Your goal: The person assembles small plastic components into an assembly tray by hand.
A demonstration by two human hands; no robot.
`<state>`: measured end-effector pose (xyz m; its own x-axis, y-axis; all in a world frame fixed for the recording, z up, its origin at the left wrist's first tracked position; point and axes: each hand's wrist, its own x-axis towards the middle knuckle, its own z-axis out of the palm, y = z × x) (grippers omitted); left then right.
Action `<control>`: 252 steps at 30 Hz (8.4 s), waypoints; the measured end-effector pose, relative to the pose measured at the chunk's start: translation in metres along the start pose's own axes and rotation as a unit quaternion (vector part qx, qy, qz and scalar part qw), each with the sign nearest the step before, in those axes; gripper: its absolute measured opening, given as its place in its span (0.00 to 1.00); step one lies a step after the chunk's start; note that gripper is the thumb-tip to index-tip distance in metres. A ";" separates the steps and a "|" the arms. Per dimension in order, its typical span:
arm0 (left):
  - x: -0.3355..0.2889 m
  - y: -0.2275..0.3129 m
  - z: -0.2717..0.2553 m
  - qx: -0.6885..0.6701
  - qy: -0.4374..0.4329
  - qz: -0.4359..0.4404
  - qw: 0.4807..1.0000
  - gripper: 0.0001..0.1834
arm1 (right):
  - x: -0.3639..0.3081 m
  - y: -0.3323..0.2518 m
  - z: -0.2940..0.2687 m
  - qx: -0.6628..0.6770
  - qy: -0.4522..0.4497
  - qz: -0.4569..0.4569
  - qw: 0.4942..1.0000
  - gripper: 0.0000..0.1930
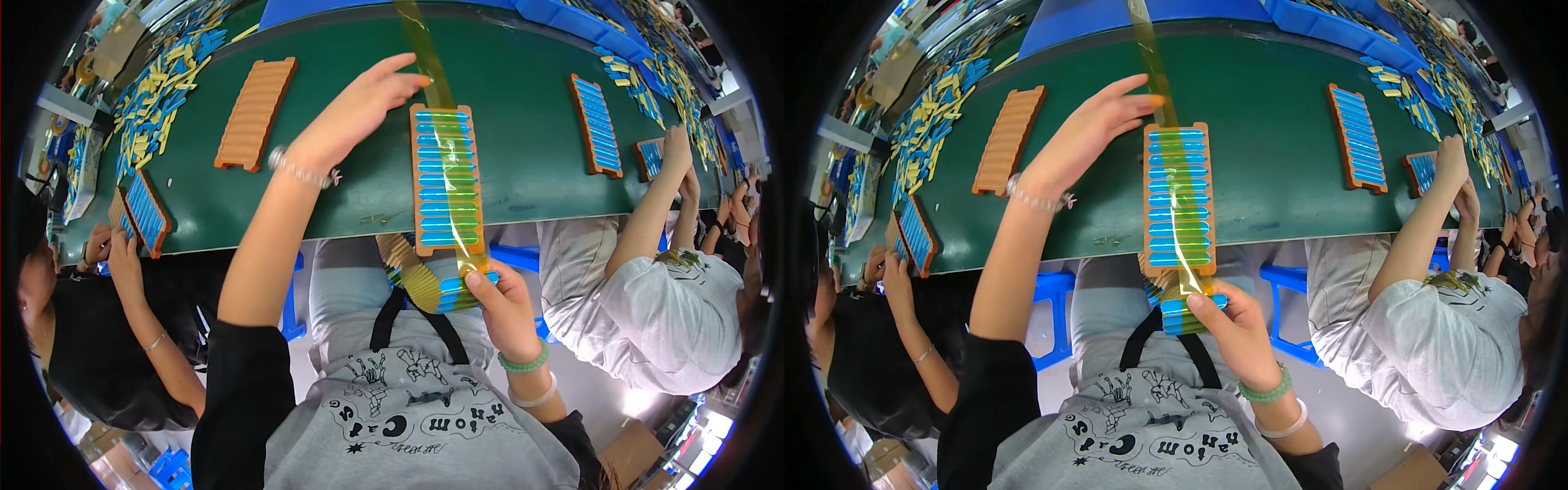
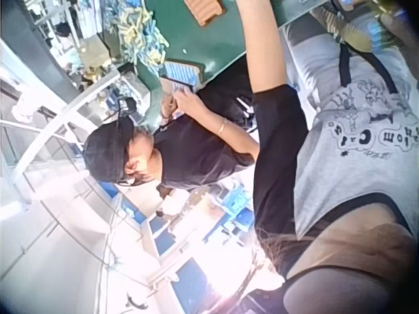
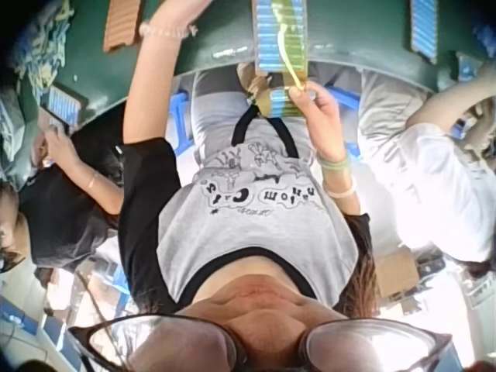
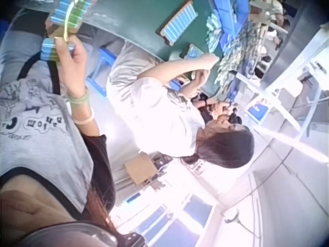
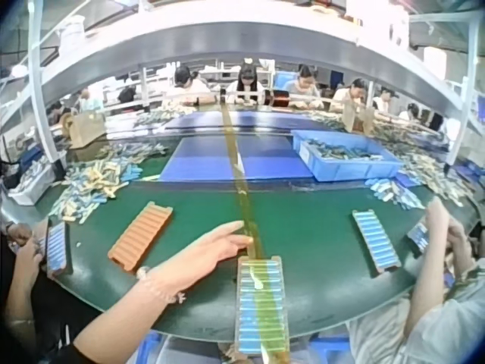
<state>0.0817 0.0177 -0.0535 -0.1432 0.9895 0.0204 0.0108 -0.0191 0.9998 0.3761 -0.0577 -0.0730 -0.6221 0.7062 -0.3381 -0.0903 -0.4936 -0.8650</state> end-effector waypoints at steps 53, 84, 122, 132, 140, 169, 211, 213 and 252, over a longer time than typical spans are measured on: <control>0.038 -0.009 -0.003 0.148 -0.024 0.070 0.986 0.61 | 0.021 -0.001 0.016 -0.250 0.096 -0.081 0.960 0.19; 0.034 -0.006 -0.001 0.096 -0.032 0.051 0.994 0.59 | 0.052 -0.043 0.016 -0.672 -0.012 -0.363 0.646 0.13; 0.039 -0.017 -0.010 0.145 -0.041 0.084 0.985 0.48 | 0.173 -0.070 0.026 -0.644 0.043 -0.428 0.633 0.03; 0.041 -0.013 -0.003 0.144 -0.052 0.075 0.985 0.53 | 0.171 -0.082 0.000 -0.654 0.087 -0.413 0.628 0.06; 0.041 -0.019 -0.006 0.171 -0.044 0.023 0.984 0.59 | 0.150 -0.081 -0.014 -0.541 0.133 -0.345 0.756 0.09; 0.026 0.020 -0.023 -0.200 -0.081 0.082 0.973 0.39 | 0.280 -0.132 -0.098 -0.784 0.364 -0.262 0.428 0.23; 0.017 0.039 -0.041 -0.022 -0.052 0.093 0.994 0.37 | 0.156 -0.093 0.075 -0.137 -0.019 -0.160 0.977 0.10; 0.018 0.037 -0.041 -0.017 -0.063 0.084 0.994 0.39 | 0.157 -0.087 0.079 -0.100 -0.027 -0.142 0.984 0.08; 0.032 0.008 -0.036 0.228 0.062 0.078 0.969 0.69 | 0.050 -0.009 0.014 -0.222 0.036 -0.106 0.969 0.15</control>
<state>0.0414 0.0441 -0.0445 -0.2214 0.9544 0.2004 0.4736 -0.0744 0.8776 0.3349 -0.0247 -0.0767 -0.5693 0.8089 -0.1471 0.1429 -0.0789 -0.9866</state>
